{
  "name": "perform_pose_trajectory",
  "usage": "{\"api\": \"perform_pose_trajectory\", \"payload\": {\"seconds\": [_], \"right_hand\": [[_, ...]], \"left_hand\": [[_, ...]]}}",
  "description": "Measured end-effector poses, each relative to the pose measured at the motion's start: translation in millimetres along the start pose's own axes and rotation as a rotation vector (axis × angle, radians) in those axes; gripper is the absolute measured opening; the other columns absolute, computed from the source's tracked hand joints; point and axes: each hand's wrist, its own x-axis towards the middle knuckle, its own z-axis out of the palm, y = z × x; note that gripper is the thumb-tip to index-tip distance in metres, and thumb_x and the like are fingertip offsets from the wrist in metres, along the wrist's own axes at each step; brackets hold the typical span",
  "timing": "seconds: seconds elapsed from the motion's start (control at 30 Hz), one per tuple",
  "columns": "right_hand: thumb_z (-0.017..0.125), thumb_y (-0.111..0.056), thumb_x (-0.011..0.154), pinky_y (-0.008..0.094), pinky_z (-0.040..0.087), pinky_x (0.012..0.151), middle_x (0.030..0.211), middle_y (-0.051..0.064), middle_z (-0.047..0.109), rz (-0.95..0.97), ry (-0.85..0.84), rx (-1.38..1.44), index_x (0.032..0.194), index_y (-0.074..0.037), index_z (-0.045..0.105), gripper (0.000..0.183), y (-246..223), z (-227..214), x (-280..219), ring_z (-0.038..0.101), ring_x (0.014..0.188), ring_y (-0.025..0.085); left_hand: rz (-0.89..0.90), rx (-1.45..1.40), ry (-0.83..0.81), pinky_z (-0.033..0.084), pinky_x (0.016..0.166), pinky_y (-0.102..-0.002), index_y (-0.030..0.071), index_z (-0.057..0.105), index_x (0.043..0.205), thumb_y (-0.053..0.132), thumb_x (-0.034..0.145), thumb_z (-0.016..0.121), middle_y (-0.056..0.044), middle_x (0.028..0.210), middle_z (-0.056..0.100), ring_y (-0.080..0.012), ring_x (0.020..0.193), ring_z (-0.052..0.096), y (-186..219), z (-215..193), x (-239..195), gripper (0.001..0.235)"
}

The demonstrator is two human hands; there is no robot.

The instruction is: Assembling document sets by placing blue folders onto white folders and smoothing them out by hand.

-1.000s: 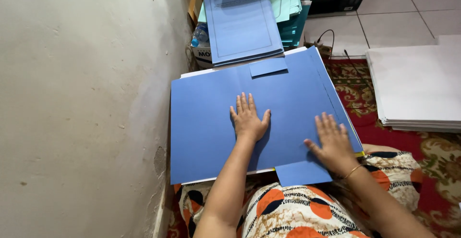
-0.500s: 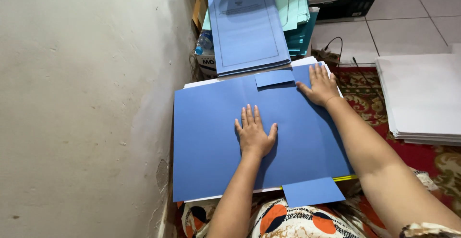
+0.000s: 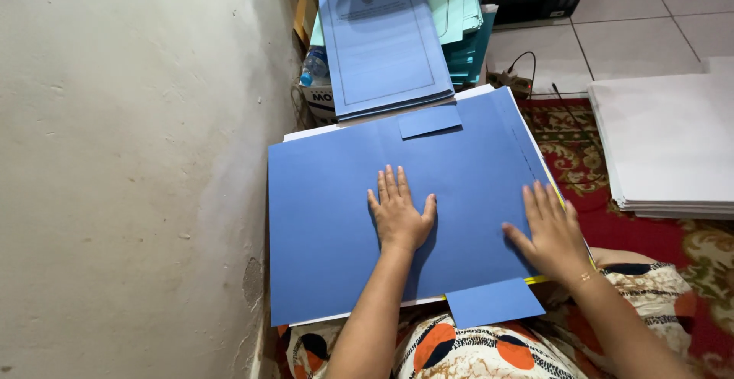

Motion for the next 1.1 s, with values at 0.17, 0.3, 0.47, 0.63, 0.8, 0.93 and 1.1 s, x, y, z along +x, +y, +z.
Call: {"api": "perform_pose_trajectory", "payload": {"seconds": [0.17,0.3,0.47,0.63,0.8,0.93,1.1], "right_hand": [[0.029,-0.073,0.1,0.06,0.022,0.122,0.167,0.022,0.029,0.007,-0.027,0.009,0.163,-0.006,0.025,0.092,-2,-5,0,0.023,0.156,0.039],[0.029,-0.073,0.101,0.062,0.018,0.123,0.169,0.023,0.025,-0.016,-0.016,0.075,0.164,-0.006,0.023,0.092,0,-3,82,0.019,0.157,0.039],[0.026,-0.079,0.101,0.063,0.017,0.123,0.17,0.02,0.024,-0.015,0.003,0.119,0.165,-0.007,0.024,0.096,1,8,212,0.019,0.158,0.038],[0.019,-0.082,0.1,0.062,0.013,0.124,0.173,0.017,0.018,0.045,-0.028,0.105,0.166,-0.009,0.02,0.099,3,17,248,0.013,0.16,0.035],[0.03,-0.073,0.101,0.061,0.016,0.124,0.172,0.017,0.021,0.036,-0.027,0.137,0.166,-0.009,0.021,0.092,8,13,191,0.016,0.159,0.036],[0.029,-0.072,0.102,0.059,0.02,0.124,0.169,0.019,0.028,0.026,-0.013,0.062,0.164,-0.008,0.026,0.089,-1,-8,82,0.022,0.157,0.037],[0.029,-0.071,0.102,0.063,0.021,0.123,0.167,0.024,0.03,0.152,0.063,0.061,0.162,-0.004,0.029,0.09,-12,0,-25,0.023,0.157,0.041]], "left_hand": [[0.01,-0.015,-0.023,0.012,0.12,-0.063,0.004,0.024,0.16,0.062,0.095,0.04,-0.023,0.166,0.022,-0.0356,0.156,0.015,0,-3,0,0.088],[0.015,-0.022,-0.056,0.009,0.12,-0.064,0.003,0.022,0.16,0.061,0.096,0.038,-0.023,0.167,0.02,-0.0365,0.157,0.012,0,-7,2,0.088],[0.009,-0.021,-0.063,0.01,0.12,-0.064,0.004,0.021,0.16,0.062,0.096,0.038,-0.023,0.167,0.019,-0.0364,0.157,0.011,0,-8,3,0.089],[0.001,-0.033,-0.059,0.01,0.12,-0.062,0.004,0.023,0.16,0.062,0.095,0.039,-0.023,0.167,0.02,-0.0357,0.157,0.013,2,-11,1,0.088],[-0.005,-0.023,-0.025,0.012,0.121,-0.062,0.004,0.024,0.16,0.062,0.094,0.04,-0.022,0.167,0.022,-0.0348,0.157,0.015,2,-8,1,0.089],[0.003,-0.008,0.009,0.014,0.12,-0.062,0.005,0.026,0.159,0.062,0.094,0.042,-0.021,0.166,0.024,-0.0345,0.156,0.017,1,-3,0,0.089],[0.007,-0.011,0.068,0.015,0.12,-0.062,0.004,0.03,0.158,0.06,0.094,0.043,-0.022,0.165,0.028,-0.0346,0.156,0.02,1,1,-3,0.087]]}}
